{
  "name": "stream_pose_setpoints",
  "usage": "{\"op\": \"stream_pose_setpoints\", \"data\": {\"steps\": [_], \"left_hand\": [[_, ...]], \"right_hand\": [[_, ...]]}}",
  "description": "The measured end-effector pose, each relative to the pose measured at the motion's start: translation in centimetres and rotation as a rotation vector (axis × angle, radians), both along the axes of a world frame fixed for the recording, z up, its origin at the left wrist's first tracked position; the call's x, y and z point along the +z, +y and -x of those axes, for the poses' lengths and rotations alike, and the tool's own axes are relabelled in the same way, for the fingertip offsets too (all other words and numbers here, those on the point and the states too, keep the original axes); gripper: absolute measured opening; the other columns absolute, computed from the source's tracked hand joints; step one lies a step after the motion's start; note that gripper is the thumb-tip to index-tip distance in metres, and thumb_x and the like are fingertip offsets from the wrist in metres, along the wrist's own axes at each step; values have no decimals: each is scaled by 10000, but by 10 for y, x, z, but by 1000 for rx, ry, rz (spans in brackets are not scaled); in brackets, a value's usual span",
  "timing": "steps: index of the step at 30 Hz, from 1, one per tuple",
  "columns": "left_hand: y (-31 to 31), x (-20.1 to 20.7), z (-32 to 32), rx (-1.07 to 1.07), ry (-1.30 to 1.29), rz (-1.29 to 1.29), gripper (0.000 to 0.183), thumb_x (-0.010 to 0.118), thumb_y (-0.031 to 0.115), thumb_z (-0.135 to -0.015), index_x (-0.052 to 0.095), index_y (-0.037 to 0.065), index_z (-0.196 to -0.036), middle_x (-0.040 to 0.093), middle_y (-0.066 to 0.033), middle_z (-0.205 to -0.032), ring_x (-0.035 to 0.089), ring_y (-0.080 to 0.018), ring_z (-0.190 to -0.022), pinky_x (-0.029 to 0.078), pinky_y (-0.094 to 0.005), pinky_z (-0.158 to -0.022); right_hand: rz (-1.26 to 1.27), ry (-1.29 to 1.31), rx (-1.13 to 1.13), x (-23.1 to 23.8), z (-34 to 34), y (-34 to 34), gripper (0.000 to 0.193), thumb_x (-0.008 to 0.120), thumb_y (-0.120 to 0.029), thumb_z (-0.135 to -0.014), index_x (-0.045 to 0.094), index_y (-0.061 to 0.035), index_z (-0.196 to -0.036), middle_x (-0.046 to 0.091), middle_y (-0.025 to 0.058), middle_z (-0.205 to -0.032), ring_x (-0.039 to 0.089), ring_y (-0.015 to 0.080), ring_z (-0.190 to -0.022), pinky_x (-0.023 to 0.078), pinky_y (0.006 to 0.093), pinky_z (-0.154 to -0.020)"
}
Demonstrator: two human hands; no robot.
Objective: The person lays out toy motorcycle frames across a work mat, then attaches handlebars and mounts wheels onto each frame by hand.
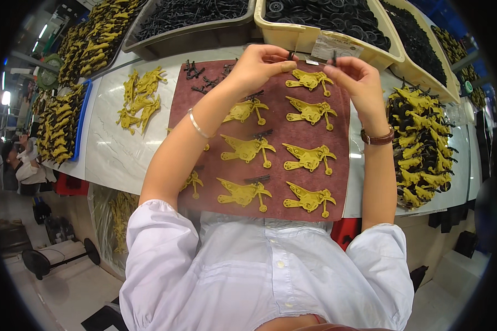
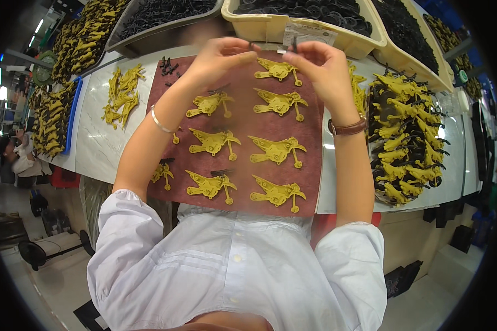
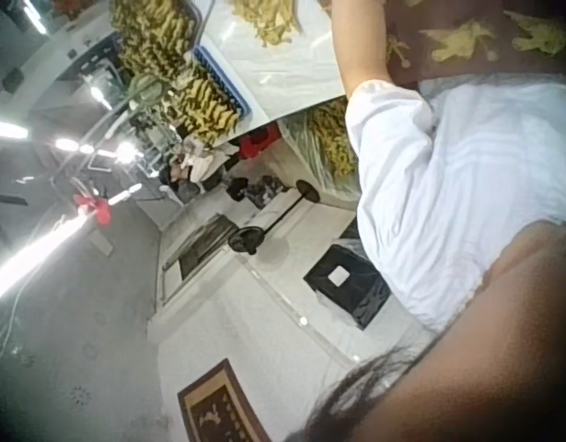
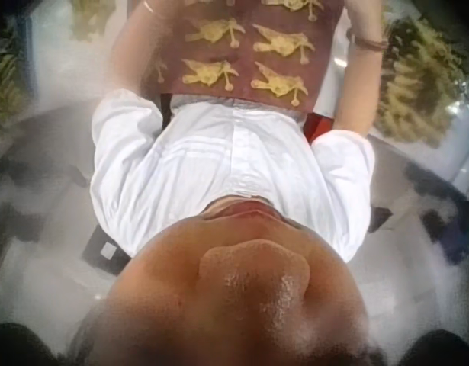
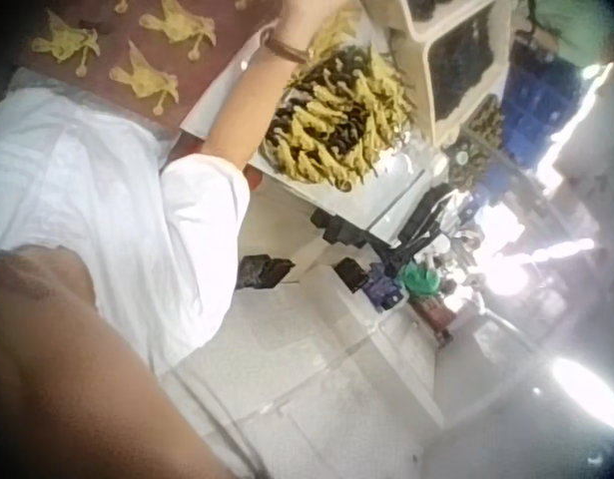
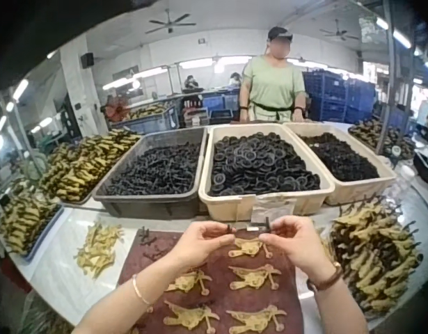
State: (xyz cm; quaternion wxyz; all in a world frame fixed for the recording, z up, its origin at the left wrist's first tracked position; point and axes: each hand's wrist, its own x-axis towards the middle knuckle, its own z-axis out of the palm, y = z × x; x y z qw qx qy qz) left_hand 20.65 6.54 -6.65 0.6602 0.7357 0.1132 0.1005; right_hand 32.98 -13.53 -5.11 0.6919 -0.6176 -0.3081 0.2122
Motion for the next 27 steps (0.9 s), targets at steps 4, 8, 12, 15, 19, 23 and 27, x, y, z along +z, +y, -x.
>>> {"op": "stream_pose_setpoints", "data": {"steps": [4,8,12,15,19,23,27], "left_hand": [[-9,-7,-44,-44,86,-125,354,715,139,-847,635,-13,-1157,697,-107,-1009,658,-142,-889,527,-277,-807],[0,-26,-82,-147,124,-460,294,733,150,-819,700,13,-1077,721,-122,-986,666,-158,-904,519,-301,-844],[0,-34,-101,-244,153,-537,254,736,165,-809,735,38,-1029,726,-98,-980,668,-169,-900,512,-309,-851],[-4,-34,-107,-263,174,-550,246,733,159,-804,740,41,-1020,726,-101,-975,668,-172,-898,511,-308,-852],[-7,-35,-104,-213,143,-484,237,724,146,-801,740,33,-1008,726,-113,-960,671,-176,-880,513,-309,-843],[-8,-39,-108,-234,70,-577,224,724,129,-789,736,23,-986,728,-111,-900,671,-166,-819,524,-306,-770],[-9,-37,-113,-215,58,-628,201,757,134,-765,749,55,-950,716,-74,-810,642,-139,-719,519,-288,-684]], "right_hand": [[478,-610,113,-15,-5,-11,253,746,-118,-761,653,4,-963,692,131,-860,666,245,-778,520,334,-730],[605,-877,182,-38,13,0,241,660,-124,-836,568,4,-1018,647,200,-942,620,384,-904,489,446,-774],[654,-911,224,-40,16,1,242,626,-116,-859,521,-1,-1045,624,203,-998,599,408,-938,470,494,-785],[654,-916,249,-45,10,-2,242,626,-118,-860,510,-7,-1042,603,204,-1035,591,409,-944,469,497,-798],[655,-935,283,-49,7,1,245,630,-116,-854,510,-8,-1039,602,206,-1029,582,410,-954,464,496,-807],[631,-913,318,-38,7,0,256,640,-110,-839,512,-10,-1037,602,209,-1019,579,416,-953,461,499,-799],[574,-914,318,-36,6,-3,245,640,-91,-824,520,-5,-1019,613,208,-987,585,421,-941,466,495,-786]]}}
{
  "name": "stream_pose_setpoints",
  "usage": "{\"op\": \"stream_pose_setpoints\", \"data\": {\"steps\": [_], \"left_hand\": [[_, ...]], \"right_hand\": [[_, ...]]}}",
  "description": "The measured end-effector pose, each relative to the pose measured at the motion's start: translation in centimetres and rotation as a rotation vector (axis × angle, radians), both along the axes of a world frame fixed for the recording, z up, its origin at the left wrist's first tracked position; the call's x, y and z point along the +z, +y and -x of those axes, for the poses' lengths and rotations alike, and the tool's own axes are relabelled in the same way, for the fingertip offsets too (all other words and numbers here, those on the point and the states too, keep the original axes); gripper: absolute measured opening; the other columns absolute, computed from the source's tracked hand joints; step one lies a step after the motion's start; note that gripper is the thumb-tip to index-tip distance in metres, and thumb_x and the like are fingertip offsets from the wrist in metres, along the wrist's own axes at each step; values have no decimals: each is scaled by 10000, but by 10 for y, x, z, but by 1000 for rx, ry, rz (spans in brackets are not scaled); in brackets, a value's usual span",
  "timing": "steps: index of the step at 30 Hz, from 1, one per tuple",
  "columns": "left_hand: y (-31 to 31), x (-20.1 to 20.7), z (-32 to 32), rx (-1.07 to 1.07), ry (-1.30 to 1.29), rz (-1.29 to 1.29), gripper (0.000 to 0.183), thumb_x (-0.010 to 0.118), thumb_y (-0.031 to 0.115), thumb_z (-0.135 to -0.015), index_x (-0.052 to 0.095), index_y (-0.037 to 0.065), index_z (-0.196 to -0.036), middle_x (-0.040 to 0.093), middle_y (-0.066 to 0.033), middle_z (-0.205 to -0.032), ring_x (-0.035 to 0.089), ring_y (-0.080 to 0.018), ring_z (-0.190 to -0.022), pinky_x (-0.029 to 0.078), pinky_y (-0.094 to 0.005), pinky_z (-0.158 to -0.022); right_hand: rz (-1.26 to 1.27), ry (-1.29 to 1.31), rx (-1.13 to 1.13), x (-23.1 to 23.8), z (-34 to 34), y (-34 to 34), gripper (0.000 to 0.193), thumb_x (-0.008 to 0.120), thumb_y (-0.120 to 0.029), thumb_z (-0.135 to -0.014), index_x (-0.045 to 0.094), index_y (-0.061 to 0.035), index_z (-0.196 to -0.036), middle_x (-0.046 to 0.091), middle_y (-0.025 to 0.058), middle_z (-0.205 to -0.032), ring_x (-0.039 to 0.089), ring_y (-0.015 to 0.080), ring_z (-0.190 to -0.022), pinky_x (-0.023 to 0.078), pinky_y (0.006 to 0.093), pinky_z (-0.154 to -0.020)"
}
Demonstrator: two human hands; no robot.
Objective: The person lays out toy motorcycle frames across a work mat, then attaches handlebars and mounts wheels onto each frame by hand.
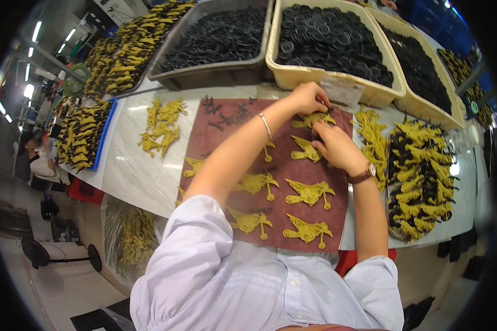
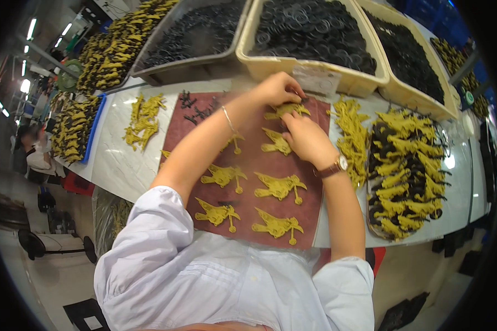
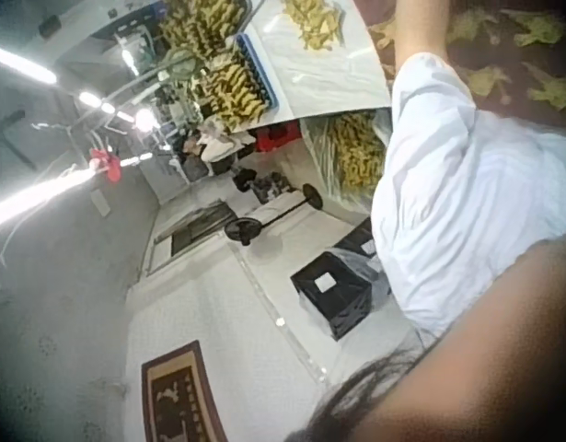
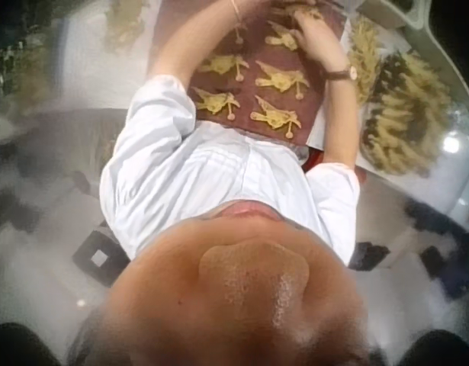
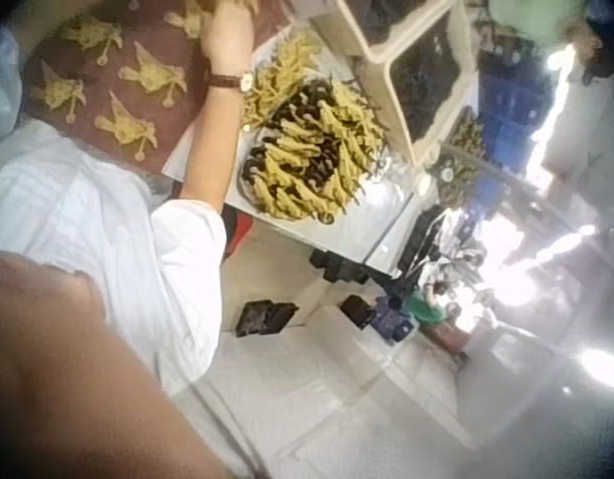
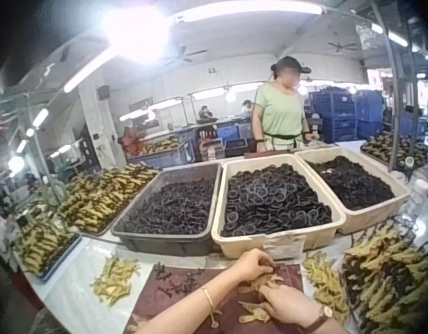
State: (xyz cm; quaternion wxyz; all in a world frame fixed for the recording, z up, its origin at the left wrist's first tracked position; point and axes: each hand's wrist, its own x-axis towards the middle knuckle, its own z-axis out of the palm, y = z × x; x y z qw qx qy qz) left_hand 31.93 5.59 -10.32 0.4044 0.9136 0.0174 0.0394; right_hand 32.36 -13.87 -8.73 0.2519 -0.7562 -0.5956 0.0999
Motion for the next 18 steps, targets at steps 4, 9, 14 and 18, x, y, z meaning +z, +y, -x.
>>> {"op": "stream_pose_setpoints", "data": {"steps": [4,9,14,18], "left_hand": [[7,-4,3,0,59,94,193,774,125,-752,759,76,-938,712,-63,-796,635,-130,-711,518,-288,-676],[-8,1,9,27,-109,-38,183,759,108,-724,753,47,-897,719,-120,-802,687,-209,-732,541,-317,-705],[-18,-1,28,-24,-293,-378,185,663,100,-737,735,38,-895,700,-136,-839,685,-298,-789,543,-381,-734],[-17,-3,40,-128,-297,-474,232,644,115,-759,723,47,-966,682,-114,-972,657,-283,-924,518,-390,-813]], "right_hand": [[52,8,-2,1,0,0,254,647,-89,-820,519,0,-1020,586,235,-1070,575,425,-988,474,499,-838],[70,-7,-17,-1,0,-3,256,648,-86,-818,513,-9,-1021,585,243,-1099,581,429,-972,481,498,-826],[77,29,-45,4,4,-1,270,665,-77,-799,543,4,-1027,624,202,-997,589,405,-952,470,477,-815],[101,8,-39,9,2,-2,227,657,-88,-814,547,-10,-997,604,201,-1072,608,401,-945,494,497,-798]]}}
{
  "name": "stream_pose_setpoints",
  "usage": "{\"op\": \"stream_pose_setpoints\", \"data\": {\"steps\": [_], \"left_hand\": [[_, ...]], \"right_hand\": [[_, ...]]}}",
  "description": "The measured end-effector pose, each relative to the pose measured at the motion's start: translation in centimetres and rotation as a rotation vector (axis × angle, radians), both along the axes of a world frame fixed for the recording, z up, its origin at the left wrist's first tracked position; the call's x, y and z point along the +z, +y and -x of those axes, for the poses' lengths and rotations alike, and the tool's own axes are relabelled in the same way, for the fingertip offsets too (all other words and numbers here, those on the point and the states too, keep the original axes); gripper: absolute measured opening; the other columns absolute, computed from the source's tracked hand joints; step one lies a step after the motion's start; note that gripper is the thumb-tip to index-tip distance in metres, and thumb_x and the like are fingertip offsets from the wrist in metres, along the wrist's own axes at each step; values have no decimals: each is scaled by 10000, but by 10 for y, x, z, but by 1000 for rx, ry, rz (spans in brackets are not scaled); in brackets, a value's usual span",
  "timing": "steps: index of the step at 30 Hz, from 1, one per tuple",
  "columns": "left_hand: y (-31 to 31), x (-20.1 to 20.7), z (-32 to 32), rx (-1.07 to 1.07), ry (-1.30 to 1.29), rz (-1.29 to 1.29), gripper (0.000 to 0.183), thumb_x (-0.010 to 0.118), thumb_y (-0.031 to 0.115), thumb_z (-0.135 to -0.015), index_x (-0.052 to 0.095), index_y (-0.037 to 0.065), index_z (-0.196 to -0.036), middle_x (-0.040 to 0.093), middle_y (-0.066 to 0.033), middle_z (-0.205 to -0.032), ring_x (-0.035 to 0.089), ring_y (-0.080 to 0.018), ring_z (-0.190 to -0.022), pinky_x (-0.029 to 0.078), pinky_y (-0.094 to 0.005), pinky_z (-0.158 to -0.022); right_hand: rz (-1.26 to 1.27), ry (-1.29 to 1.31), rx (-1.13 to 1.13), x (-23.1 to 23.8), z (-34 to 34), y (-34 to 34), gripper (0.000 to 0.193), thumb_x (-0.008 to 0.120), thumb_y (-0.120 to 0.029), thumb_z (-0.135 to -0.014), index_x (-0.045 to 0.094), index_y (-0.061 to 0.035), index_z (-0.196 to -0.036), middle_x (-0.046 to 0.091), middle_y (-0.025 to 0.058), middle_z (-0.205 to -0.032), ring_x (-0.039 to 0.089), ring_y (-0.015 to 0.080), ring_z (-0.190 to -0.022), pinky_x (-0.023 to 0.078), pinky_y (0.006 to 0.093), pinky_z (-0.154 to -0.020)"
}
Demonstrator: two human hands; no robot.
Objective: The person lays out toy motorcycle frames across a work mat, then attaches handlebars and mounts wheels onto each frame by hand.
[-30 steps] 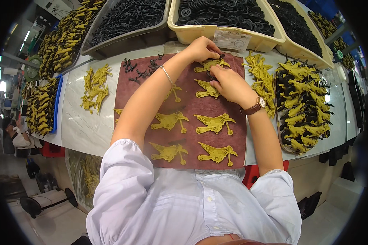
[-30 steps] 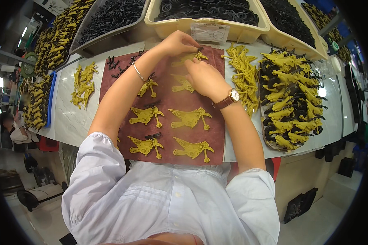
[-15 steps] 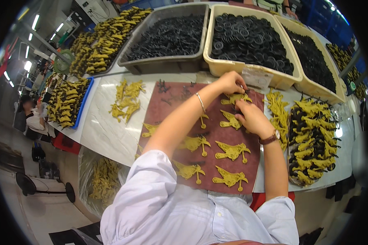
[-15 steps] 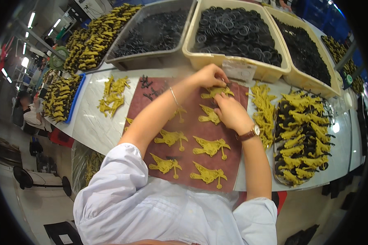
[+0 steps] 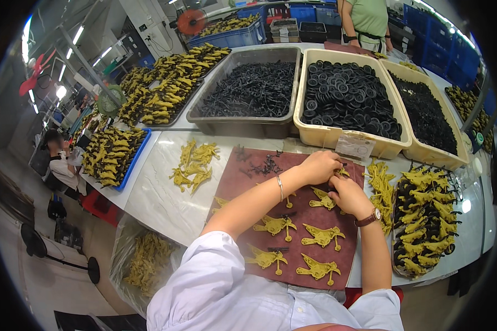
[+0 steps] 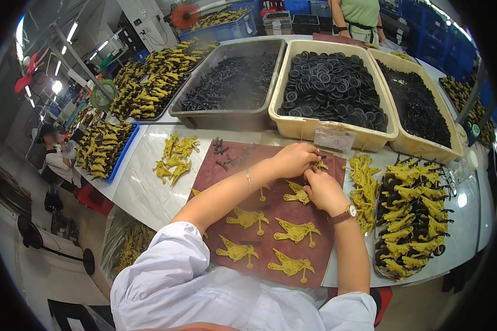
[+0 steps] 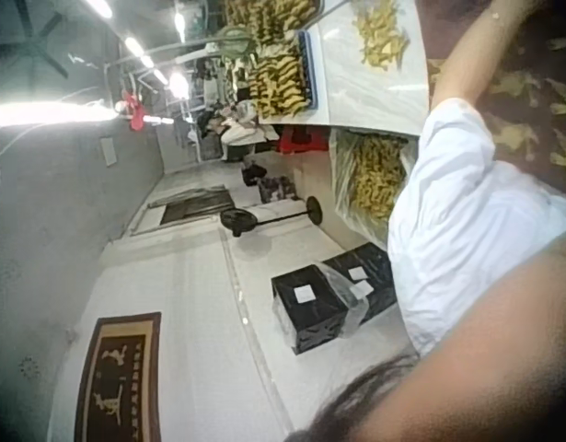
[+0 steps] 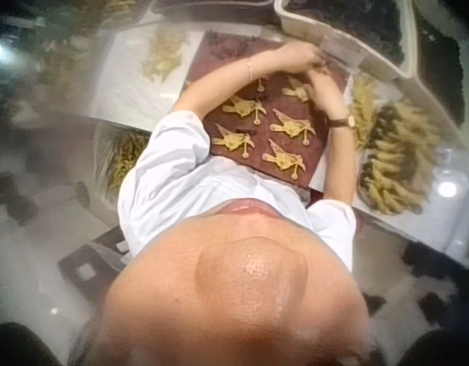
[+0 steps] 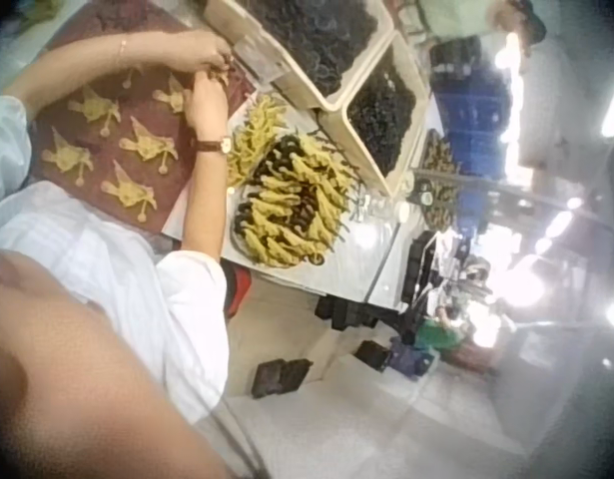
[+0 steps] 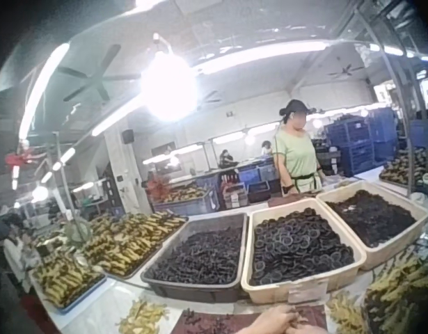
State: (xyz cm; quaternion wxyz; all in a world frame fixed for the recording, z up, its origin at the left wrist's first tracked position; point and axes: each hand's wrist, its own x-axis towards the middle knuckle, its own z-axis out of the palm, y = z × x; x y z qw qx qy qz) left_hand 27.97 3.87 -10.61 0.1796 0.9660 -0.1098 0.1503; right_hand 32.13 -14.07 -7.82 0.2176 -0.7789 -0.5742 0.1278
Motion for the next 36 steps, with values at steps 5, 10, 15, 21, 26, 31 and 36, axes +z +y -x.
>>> {"op": "stream_pose_setpoints", "data": {"steps": [5,10,15,21,26,31,36], "left_hand": [[-3,0,12,-15,25,-218,391,611,157,-817,637,73,-1198,550,-104,-1266,533,-299,-1145,433,-418,-958],[-5,1,25,43,39,-227,462,562,155,-863,551,100,-1322,498,-160,-1317,514,-352,-1167,418,-461,-972],[-3,21,38,59,-4,77,385,595,148,-847,611,68,-1223,576,-187,-1190,561,-367,-1081,464,-443,-915],[-8,54,88,-48,116,108,346,745,206,-707,684,20,-993,656,-180,-926,634,-355,-896,512,-426,-803],[-20,45,100,-60,272,141,466,799,239,-680,659,-13,-1046,654,-163,-981,614,-331,-968,496,-405,-855],[-26,21,94,20,163,139,453,800,227,-697,667,15,-1074,641,-144,-995,603,-317,-979,484,-414,-860],[-26,13,87,23,88,44,389,803,206,-690,702,64,-1038,620,-103,-988,581,-295,-977,474,-403,-866]], "right_hand": [[-14,-26,13,-6,-1,1,248,665,-89,-808,553,-13,-1016,604,198,-1076,607,398,-953,495,493,-802],[-53,-26,34,-3,1,-2,248,671,-83,-798,562,-8,-1008,610,195,-1067,602,394,-972,494,485,-806],[-145,67,65,0,-6,-4,236,675,-67,-778,591,-3,-989,641,193,-988,617,382,-943,492,446,-808],[-290,172,-14,15,-26,1,193,697,-62,-773,628,16,-935,677,147,-847,644,260,-778,504,339,-710],[-132,293,-135,20,-44,-19,221,769,-98,-761,682,18,-927,700,83,-823,640,159,-730,507,287,-688],[-19,313,-30,7,-50,-20,229,794,-131,-746,724,-14,-931,707,90,-845,648,170,-790,507,303,-719],[47,373,16,0,-47,-16,228,779,-138,-764,718,-6,-940,704,92,-849,646,176,-780,509,308,-720]]}}
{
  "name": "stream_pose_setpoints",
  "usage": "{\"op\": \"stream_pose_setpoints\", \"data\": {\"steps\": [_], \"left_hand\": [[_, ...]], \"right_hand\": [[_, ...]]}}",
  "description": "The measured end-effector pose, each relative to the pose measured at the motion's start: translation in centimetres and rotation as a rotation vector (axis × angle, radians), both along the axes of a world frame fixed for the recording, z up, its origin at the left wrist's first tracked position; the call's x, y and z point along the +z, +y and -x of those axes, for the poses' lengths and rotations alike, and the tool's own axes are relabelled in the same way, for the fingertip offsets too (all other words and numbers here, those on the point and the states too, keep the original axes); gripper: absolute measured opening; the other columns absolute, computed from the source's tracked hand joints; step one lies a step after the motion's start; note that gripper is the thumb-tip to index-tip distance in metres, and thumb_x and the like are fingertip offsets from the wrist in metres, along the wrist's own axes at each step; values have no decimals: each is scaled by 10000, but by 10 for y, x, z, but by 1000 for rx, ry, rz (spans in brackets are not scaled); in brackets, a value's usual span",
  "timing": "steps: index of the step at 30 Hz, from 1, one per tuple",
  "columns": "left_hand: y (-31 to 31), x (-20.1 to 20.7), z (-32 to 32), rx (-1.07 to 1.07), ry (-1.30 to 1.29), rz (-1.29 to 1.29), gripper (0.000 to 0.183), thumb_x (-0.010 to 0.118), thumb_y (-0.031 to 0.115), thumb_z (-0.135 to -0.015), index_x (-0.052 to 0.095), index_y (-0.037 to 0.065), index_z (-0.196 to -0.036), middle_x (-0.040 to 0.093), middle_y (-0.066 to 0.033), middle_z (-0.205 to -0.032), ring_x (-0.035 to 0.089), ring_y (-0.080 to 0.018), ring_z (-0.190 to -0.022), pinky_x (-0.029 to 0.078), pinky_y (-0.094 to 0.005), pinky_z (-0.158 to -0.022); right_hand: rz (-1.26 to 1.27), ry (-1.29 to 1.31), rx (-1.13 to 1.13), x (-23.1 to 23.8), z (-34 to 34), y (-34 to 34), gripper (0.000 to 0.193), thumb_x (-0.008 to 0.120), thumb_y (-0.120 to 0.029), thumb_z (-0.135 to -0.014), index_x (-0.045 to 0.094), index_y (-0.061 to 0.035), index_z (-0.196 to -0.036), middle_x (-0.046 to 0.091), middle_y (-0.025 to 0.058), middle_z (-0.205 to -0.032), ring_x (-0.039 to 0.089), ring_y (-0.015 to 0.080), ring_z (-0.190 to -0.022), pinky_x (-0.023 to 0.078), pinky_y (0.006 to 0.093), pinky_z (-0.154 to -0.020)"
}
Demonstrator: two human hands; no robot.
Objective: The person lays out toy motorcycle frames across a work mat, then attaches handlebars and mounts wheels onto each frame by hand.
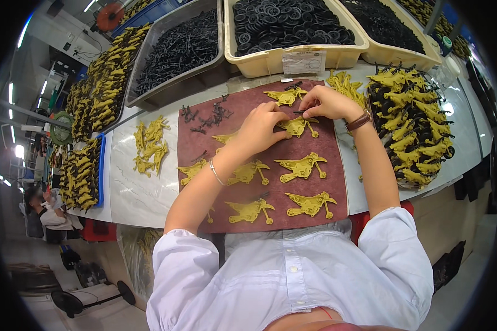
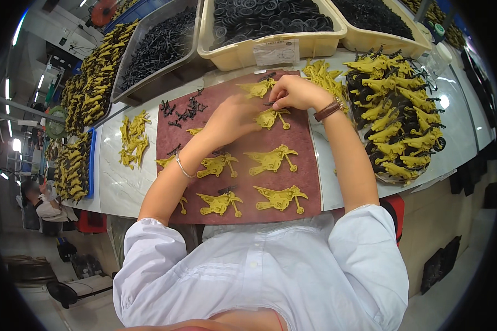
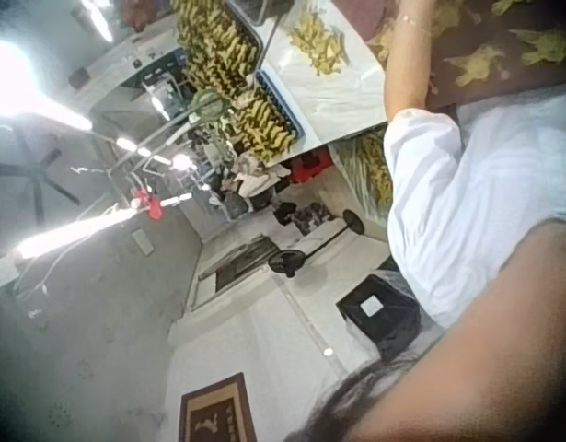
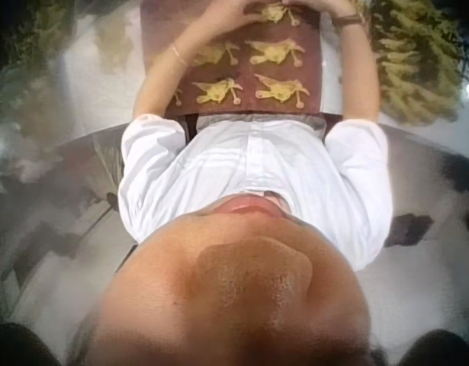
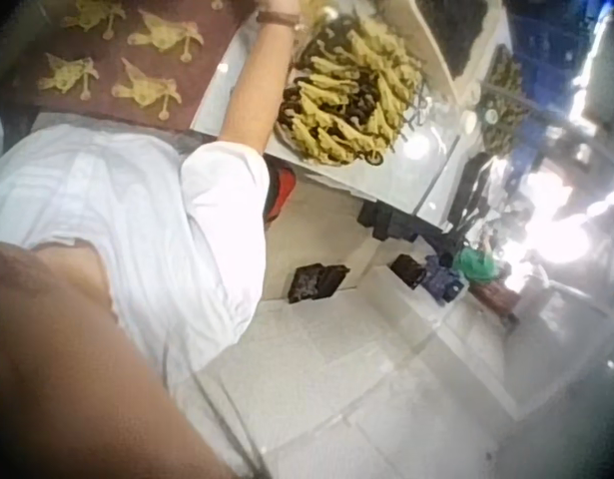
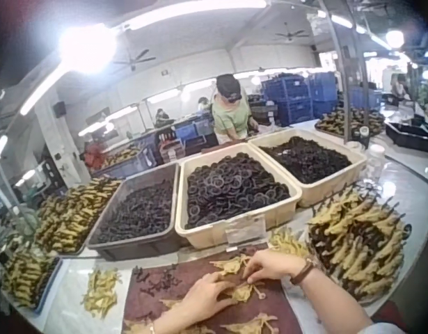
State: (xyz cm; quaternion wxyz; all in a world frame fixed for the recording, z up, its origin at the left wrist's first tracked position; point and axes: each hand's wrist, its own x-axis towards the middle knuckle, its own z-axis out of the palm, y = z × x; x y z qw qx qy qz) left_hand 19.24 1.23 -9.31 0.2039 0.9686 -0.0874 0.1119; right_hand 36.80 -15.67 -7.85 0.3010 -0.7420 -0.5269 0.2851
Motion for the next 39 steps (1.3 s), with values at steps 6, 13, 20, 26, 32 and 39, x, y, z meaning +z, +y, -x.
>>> {"op": "stream_pose_setpoints", "data": {"steps": [6,13,20,26,32,39], "left_hand": [[1,-3,-5,25,68,46,351,812,196,-666,715,90,-985,605,-63,-1010,545,-268,-1012,441,-388,-886],[-3,3,-6,42,39,-1,337,799,205,-668,684,82,-961,608,-76,-987,557,-292,-981,449,-417,-853],[-1,1,-7,-20,3,6,345,813,195,-652,649,58,-922,603,-83,-931,577,-303,-900,469,-417,-784],[-7,7,-6,-31,-12,-84,338,806,202,-665,649,61,-929,597,-83,-922,576,-299,-908,471,-415,-780],[-9,11,0,68,134,-43,352,808,225,-675,675,84,-969,602,-54,-994,556,-250,-1068,421,-394,-874],[-11,13,-1,69,149,-28,363,811,217,-671,682,92,-987,605,-56,-1006,557,-250,-1070,427,-395,-882]], "right_hand": [[-35,-55,-32,-8,-1,3,227,770,-128,-767,715,-2,-947,703,94,-825,644,174,-769,509,310,-711],[15,-265,-123,5,19,7,231,789,-121,-716,733,-38,-923,699,137,-813,667,241,-766,516,343,-704],[14,-443,-316,3,33,11,224,810,-120,-649,728,-30,-837,688,139,-785,673,255,-756,513,361,-669],[-38,-489,-232,-5,25,12,188,791,-107,-685,713,-18,-831,686,124,-771,667,230,-739,511,345,-669],[-69,-2,-191,11,8,5,142,774,-71,-727,681,-18,-820,665,28,-720,592,112,-677,471,273,-628],[6,39,-98,-4,-2,5,142,789,-80,-720,682,-16,-789,663,23,-711,585,97,-675,465,266,-634]]}}
